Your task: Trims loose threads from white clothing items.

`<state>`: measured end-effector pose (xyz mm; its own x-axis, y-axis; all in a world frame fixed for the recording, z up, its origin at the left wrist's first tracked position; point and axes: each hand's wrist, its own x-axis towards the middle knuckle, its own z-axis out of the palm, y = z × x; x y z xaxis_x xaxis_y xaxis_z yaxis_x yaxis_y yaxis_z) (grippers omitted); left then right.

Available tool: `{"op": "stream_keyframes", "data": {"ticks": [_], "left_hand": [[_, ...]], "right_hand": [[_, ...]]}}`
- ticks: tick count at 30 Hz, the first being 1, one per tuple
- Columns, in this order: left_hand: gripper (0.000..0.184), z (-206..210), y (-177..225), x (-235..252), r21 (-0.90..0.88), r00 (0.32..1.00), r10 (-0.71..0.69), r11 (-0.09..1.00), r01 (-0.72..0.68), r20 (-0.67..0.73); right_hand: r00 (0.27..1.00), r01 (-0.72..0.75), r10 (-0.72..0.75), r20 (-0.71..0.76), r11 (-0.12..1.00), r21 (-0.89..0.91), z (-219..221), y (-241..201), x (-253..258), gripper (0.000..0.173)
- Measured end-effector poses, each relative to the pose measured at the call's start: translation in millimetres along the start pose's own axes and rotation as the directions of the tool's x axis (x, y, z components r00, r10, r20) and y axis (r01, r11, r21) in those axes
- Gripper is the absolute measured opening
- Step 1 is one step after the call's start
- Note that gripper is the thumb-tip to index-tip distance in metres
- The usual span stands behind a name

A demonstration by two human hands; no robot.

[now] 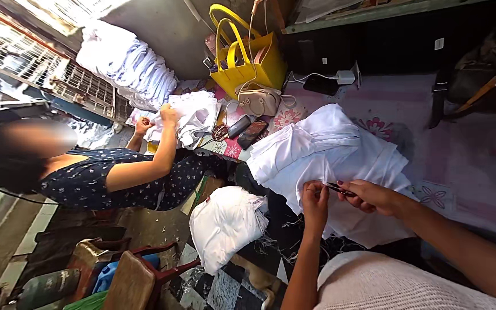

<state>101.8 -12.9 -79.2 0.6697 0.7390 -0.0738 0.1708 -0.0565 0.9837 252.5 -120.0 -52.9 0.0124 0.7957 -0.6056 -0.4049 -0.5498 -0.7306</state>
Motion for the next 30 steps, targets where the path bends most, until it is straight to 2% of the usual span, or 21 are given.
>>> {"op": "stream_keyframes", "data": {"ticks": [6,10,20,22,25,28,30], "left_hand": [[0.01,-4.9,2.9,0.4,-0.046,0.999,0.025,0.999,-0.026,-0.025],[0.008,-4.6,1.1,-1.5,-0.053,0.999,0.027,0.998,-0.029,-0.025],[0.008,-4.2,-5.1,-3.9,-0.031,0.998,0.058,0.998,-0.059,-0.026],[0.009,-6.2,-5.0,-6.7,0.086,0.998,0.068,0.994,-0.068,-0.006],[0.013,-11.5,12.7,-18.1,0.411,0.992,0.113,0.903,-0.122,0.047],[0.022,-0.4,26.0,-26.9,0.499,0.961,0.277,0.829,-0.253,0.027],[0.022,12.8,18.7,-21.1,0.531,0.924,0.382,0.779,-0.333,0.018]], "right_hand": [[1.0,-0.009,0.011,0.023,0.998,-0.067,-2.6,-3.9,-1.2,0.043],[0.999,-0.003,0.005,0.048,0.999,-0.047,-3.1,-3.1,0.0,0.044],[0.994,0.062,-0.068,-0.088,0.996,-0.069,5.6,-2.9,11.2,0.038],[0.987,0.074,-0.084,-0.137,0.994,-0.079,4.8,-1.5,10.8,0.037],[0.978,0.111,-0.119,-0.171,0.992,-0.056,0.8,-1.1,4.1,0.039],[0.967,0.167,-0.156,-0.2,0.985,0.035,-1.3,-0.2,-4.9,0.044],[0.961,0.2,-0.178,-0.214,0.976,0.089,-0.5,0.9,-5.7,0.045]]}}
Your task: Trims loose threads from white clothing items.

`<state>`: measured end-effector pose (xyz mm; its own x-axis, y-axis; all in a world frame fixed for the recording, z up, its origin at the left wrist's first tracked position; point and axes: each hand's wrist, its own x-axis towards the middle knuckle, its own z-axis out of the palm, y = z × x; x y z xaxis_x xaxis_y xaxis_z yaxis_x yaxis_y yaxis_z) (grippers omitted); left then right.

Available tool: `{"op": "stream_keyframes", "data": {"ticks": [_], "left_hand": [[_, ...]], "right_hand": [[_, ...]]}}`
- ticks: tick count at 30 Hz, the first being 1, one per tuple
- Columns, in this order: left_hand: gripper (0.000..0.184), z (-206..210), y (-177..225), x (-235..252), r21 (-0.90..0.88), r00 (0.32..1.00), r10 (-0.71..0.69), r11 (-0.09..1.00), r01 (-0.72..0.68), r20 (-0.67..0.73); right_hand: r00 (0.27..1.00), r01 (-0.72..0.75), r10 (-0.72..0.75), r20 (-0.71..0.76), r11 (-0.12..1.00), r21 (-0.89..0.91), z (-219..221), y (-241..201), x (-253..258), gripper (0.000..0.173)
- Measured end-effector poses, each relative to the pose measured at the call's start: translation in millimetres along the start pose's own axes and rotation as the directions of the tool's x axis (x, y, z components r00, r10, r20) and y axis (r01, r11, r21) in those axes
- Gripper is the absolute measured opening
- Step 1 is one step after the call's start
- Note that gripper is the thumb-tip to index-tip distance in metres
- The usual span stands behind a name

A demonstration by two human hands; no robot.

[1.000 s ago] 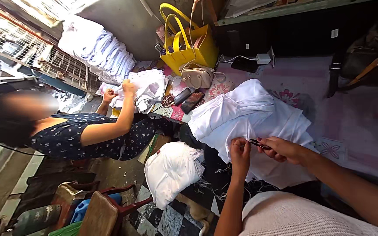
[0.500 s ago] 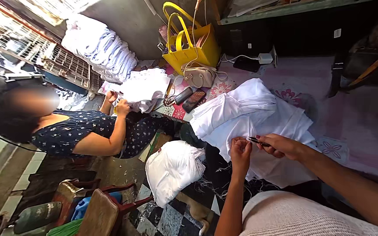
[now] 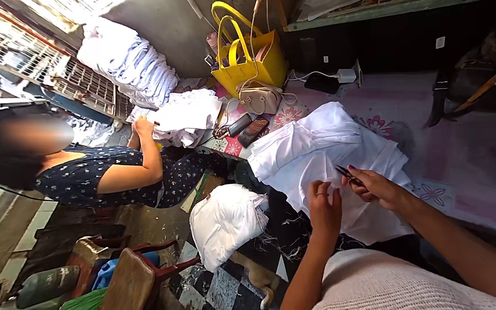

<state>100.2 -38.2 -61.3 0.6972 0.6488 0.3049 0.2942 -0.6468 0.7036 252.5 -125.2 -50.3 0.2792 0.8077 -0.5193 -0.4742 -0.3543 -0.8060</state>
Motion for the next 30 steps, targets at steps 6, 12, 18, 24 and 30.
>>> {"op": "stream_keyframes", "data": {"ticks": [6,12,18,24,30], "left_hand": [[0.006,45.2,-37.7,4.4,0.171,0.987,0.139,0.977,-0.123,-0.08],[0.008,28.3,-37.6,2.5,-0.145,0.998,-0.009,0.989,-0.001,-0.065],[0.009,18.4,-33.6,-3.7,-0.386,0.975,-0.222,0.899,0.209,0.009],[0.007,19.4,-37.3,-3.5,-0.425,0.974,-0.226,0.882,0.204,-0.001],[0.01,16.4,-33.3,-6.3,-0.293,0.988,-0.151,0.947,0.132,-0.044]], "right_hand": [[0.997,0.019,-0.023,0.067,0.997,0.07,-7.4,2.5,-8.0,0.04],[0.977,-0.111,0.091,0.192,0.99,0.093,-13.5,24.3,-6.0,0.043],[0.966,-0.173,0.153,0.208,0.982,0.082,-3.7,32.4,-3.2,0.041],[0.979,-0.116,0.104,0.176,0.991,0.062,2.5,30.9,6.9,0.038],[0.997,-0.025,0.023,0.072,0.999,0.032,3.6,31.0,-1.1,0.034]]}}
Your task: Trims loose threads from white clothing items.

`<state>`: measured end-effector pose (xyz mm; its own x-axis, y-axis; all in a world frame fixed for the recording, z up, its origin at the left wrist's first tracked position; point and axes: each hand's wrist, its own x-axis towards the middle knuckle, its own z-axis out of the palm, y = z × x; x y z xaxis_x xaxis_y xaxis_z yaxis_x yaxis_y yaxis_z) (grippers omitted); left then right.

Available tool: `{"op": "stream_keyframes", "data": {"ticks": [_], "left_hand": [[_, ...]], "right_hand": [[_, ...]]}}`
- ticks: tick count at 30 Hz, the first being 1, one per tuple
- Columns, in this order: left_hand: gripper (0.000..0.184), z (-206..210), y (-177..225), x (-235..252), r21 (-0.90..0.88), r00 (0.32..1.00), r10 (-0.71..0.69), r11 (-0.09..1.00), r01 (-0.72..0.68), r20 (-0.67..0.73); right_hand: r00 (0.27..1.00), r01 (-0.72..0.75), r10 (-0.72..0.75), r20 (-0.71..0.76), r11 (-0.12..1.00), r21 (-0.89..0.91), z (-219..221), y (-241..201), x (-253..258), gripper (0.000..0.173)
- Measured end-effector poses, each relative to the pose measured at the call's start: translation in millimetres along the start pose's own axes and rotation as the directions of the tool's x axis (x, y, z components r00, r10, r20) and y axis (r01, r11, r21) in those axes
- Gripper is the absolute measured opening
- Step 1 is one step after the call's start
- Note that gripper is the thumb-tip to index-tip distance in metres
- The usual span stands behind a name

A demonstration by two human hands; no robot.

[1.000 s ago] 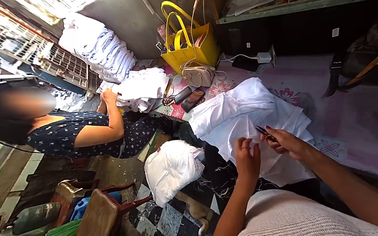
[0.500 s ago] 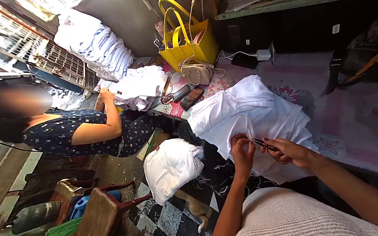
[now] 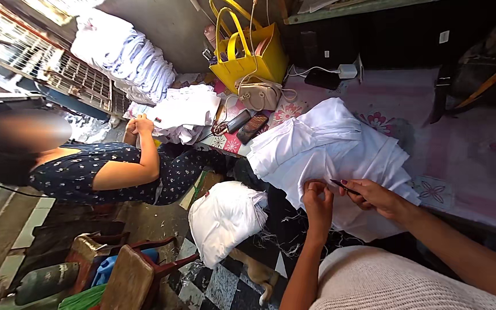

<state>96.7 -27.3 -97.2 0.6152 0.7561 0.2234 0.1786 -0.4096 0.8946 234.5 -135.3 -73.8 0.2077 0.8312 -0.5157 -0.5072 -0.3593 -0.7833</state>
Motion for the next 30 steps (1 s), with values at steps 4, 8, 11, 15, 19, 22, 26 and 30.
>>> {"op": "stream_keyframes", "data": {"ticks": [4,8,11,15,19,22,26,30], "left_hand": [[0.024,4.4,0.3,6.2,0.243,0.988,0.154,0.958,-0.151,0.007],[0.007,13.2,-12.1,9.1,0.337,0.969,0.244,0.915,-0.22,-0.029],[0.007,6.6,-12.0,7.4,0.303,0.974,0.227,0.93,-0.208,-0.027],[0.019,9.9,-10.7,9.6,0.358,0.967,0.254,0.902,-0.241,0.011],[0.006,13.8,-15.7,13.5,0.335,0.961,0.274,0.909,-0.247,-0.036],[0.007,4.2,-12.6,11.4,0.122,0.987,0.147,0.983,-0.139,-0.065],[0.01,-6.2,-3.6,6.7,-0.189,0.995,-0.103,0.977,0.102,0.002],[0.008,-6.7,1.5,6.2,-0.341,0.98,-0.197,0.92,0.195,0.029]], "right_hand": [[0.928,0.191,-0.302,-0.219,0.888,-0.418,7.1,-6.6,-0.1,0.027],[0.898,0.089,-0.364,-0.246,0.699,-0.71,10.4,-5.1,19.4,0.041],[0.909,0.057,-0.336,-0.246,0.686,-0.725,9.9,-6.7,20.9,0.027],[0.914,0.08,-0.333,-0.231,0.706,-0.704,8.9,-6.4,21.0,0.023],[0.908,0.128,-0.345,-0.235,0.765,-0.631,4.4,-9.1,15.1,0.033],[0.97,0.118,-0.17,-0.174,0.955,-0.274,3.6,-20.3,-2.4,0.038],[0.993,-0.075,0.077,0.094,0.997,-0.024,-0.5,-24.3,-12.2,0.043],[0.978,-0.145,0.14,0.153,0.989,0.023,-1.0,-13.2,-2.9,0.044]]}}
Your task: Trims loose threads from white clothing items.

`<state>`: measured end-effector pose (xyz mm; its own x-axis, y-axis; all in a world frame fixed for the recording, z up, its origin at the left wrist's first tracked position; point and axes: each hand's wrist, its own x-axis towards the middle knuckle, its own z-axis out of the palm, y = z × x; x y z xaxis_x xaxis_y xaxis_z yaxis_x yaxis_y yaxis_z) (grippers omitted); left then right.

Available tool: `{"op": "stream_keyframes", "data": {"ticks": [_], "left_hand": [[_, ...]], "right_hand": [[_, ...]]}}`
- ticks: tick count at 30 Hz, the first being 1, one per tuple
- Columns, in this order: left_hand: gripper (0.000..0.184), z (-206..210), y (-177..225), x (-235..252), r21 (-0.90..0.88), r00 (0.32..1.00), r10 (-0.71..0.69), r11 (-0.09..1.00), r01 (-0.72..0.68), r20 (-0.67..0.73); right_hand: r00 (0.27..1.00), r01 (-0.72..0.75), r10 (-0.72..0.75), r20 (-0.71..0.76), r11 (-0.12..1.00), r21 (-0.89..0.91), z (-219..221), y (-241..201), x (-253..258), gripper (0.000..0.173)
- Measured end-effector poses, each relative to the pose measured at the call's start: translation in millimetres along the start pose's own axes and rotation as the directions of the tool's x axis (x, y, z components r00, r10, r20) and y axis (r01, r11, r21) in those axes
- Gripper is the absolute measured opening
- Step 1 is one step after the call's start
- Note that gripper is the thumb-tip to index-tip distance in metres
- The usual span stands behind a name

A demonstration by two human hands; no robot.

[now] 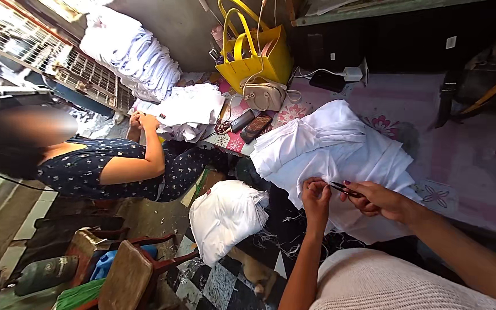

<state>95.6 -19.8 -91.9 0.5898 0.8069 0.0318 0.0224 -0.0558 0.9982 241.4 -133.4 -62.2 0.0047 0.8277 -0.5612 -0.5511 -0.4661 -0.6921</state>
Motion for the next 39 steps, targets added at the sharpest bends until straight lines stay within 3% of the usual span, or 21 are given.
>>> {"op": "stream_keyframes", "data": {"ticks": [15,18,20,21,22,24,26,28,30,33,36,38,39], "left_hand": [[0.006,1.0,-11.2,-1.5,0.11,0.997,0.071,0.991,-0.071,0.003],[0.006,-1.9,-11.2,-4.3,0.274,0.986,0.163,0.947,-0.165,0.03],[0.005,-5.6,-6.1,-8.2,0.471,0.966,0.242,0.845,-0.255,0.09],[0.005,-7.2,-4.6,-10.6,0.542,0.963,0.244,0.797,-0.267,0.115],[0.006,-8.2,-4.8,-12.8,0.591,0.963,0.239,0.761,-0.267,0.127],[0.007,-7.4,-8.5,-14.6,0.656,0.961,0.246,0.706,-0.265,0.124],[0.007,-5.6,-12.1,-14.9,0.704,0.96,0.253,0.66,-0.263,0.121],[0.006,-4.4,-11.7,-13.9,0.743,0.955,0.272,0.613,-0.269,0.121],[0.006,-4.9,-9.7,-12.6,0.757,0.953,0.276,0.594,-0.27,0.124],[0.007,-6.3,-8.9,-10.9,0.766,0.954,0.275,0.587,-0.262,0.116],[0.007,-5.1,-7.6,-9.4,0.784,0.955,0.273,0.566,-0.255,0.113],[0.007,-4.7,-5.1,-9.2,0.787,0.958,0.268,0.567,-0.245,0.104],[0.01,-5.0,-2.0,-8.8,0.771,0.961,0.259,0.591,-0.237,0.097]], "right_hand": [[0.996,0.06,-0.054,-0.076,0.995,0.082,0.7,2.4,19.1,0.037],[0.989,0.098,-0.09,-0.118,0.993,0.063,0.4,-2.6,15.9,0.038],[0.95,0.209,-0.231,-0.211,0.971,-0.118,8.3,-8.4,10.5,0.036],[0.9,0.28,-0.359,-0.247,0.911,-0.304,13.1,-9.0,9.5,0.033],[0.83,0.324,-0.505,-0.237,0.783,-0.531,17.1,-7.8,10.1,0.028],[0.665,0.287,-0.738,-0.116,0.396,-0.872,24.6,-0.1,19.6,0.038],[0.53,0.153,-0.848,0.01,0.084,-0.985,29.3,10.6,37.9,0.036],[0.446,0.056,-0.89,0.096,-0.079,-0.995,26.6,14.1,51.9,0.023],[0.446,0.034,-0.884,0.138,-0.137,-0.99,23.3,11.0,53.9,0.02],[0.587,0.02,-0.799,0.128,-0.144,-0.989,24.0,6.2,46.4,0.027],[0.499,0.032,-0.845,0.193,-0.204,-0.978,15.3,11.1,51.5,0.014],[0.487,0.101,-0.861,0.145,-0.11,-0.989,12.3,9.4,51.1,0.015],[0.533,0.148,-0.844,0.065,0.017,-0.989,13.3,5.6,48.0,0.017]]}}
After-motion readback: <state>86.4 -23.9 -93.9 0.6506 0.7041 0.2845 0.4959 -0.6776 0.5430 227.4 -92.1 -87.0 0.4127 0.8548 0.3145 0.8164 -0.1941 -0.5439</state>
